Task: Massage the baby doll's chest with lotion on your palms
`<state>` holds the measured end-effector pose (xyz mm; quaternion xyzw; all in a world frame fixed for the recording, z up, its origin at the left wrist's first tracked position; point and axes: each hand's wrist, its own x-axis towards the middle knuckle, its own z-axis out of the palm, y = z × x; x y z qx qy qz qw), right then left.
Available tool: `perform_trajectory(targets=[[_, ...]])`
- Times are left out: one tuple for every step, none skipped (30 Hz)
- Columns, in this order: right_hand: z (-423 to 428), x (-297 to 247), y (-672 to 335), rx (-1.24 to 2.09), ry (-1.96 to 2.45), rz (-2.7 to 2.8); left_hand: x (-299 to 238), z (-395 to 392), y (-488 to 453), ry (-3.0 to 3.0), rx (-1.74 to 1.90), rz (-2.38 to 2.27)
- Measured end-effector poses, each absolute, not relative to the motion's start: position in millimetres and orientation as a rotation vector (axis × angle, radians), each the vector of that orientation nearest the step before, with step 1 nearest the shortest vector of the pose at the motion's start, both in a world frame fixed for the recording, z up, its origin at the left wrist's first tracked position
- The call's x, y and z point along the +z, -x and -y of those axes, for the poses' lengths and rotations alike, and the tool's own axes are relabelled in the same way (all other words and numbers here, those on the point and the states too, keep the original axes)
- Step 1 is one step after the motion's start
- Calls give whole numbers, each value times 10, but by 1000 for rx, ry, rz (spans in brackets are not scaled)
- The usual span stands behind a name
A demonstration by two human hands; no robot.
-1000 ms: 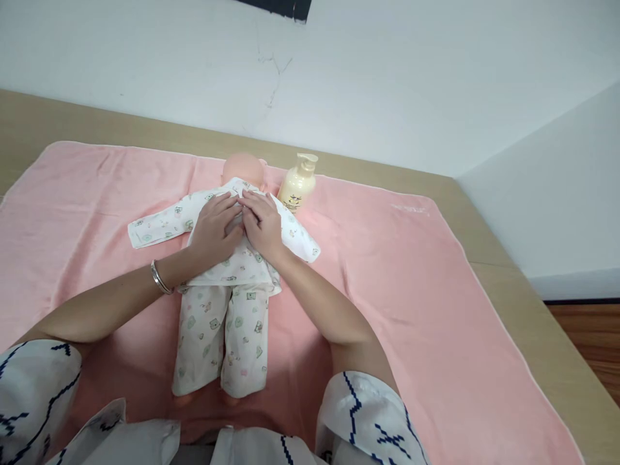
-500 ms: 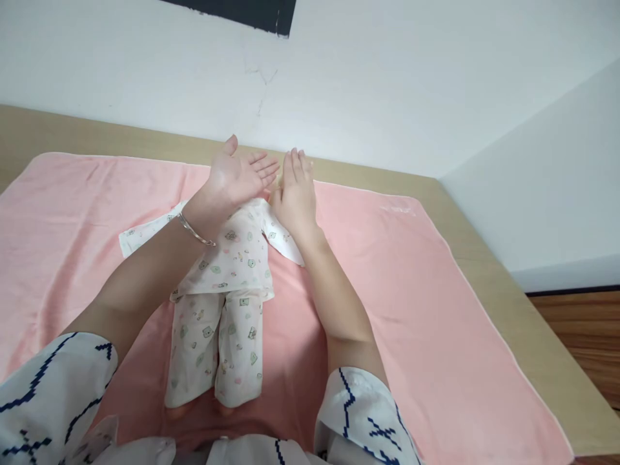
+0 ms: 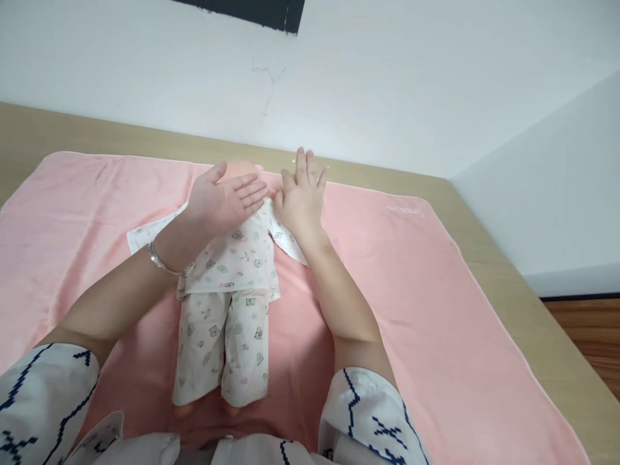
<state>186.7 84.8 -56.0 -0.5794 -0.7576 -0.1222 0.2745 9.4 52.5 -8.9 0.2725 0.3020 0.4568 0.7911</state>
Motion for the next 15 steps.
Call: perform_trajectory(targets=[[-822, -552, -1850, -324, 1552, 2026, -108, -462, -38, -593, 986, -668], [-783, -537, -1823, -315, 1542, 2011, -122, -406, 7, -600, 988, -680], [-729, -519, -1783, -302, 1523, 1999, -124, -354, 42, -605, 991, -687], [-658, -501, -1728, -282, 1491, 2000, -112, -302, 70, -610, 990, -690], [-570, -485, -1661, -256, 1449, 2018, -82, -251, 96, -618, 980, -692], [-466, -474, -1583, -224, 1390, 2065, -35, -198, 123, -634, 962, -692], [-349, -472, -1498, -183, 1323, 2130, 24, -146, 157, -658, 940, -690], [-223, -478, -1412, -142, 1261, 2198, 92, -97, 198, -690, 916, -686], [-91, -493, -1328, -120, 1195, 2253, 162, -51, 247, -726, 899, -678], [41, -515, -1252, -111, 1131, 2285, 228, -9, 299, -759, 893, -666], [168, -541, -1185, -93, 1065, 2311, 282, 29, 348, -782, 898, -656], [283, -566, -1130, -63, 981, 2340, 322, 65, 385, -800, 916, -656], [382, -585, -1087, -29, 882, 2353, 342, 101, 403, -818, 948, -668], [460, -595, -1054, 3, 795, 2355, 342, 140, 397, -842, 988, -688], [516, -590, -1031, 29, 719, 2345, 320, 184, 365, -872, 1031, -710]])
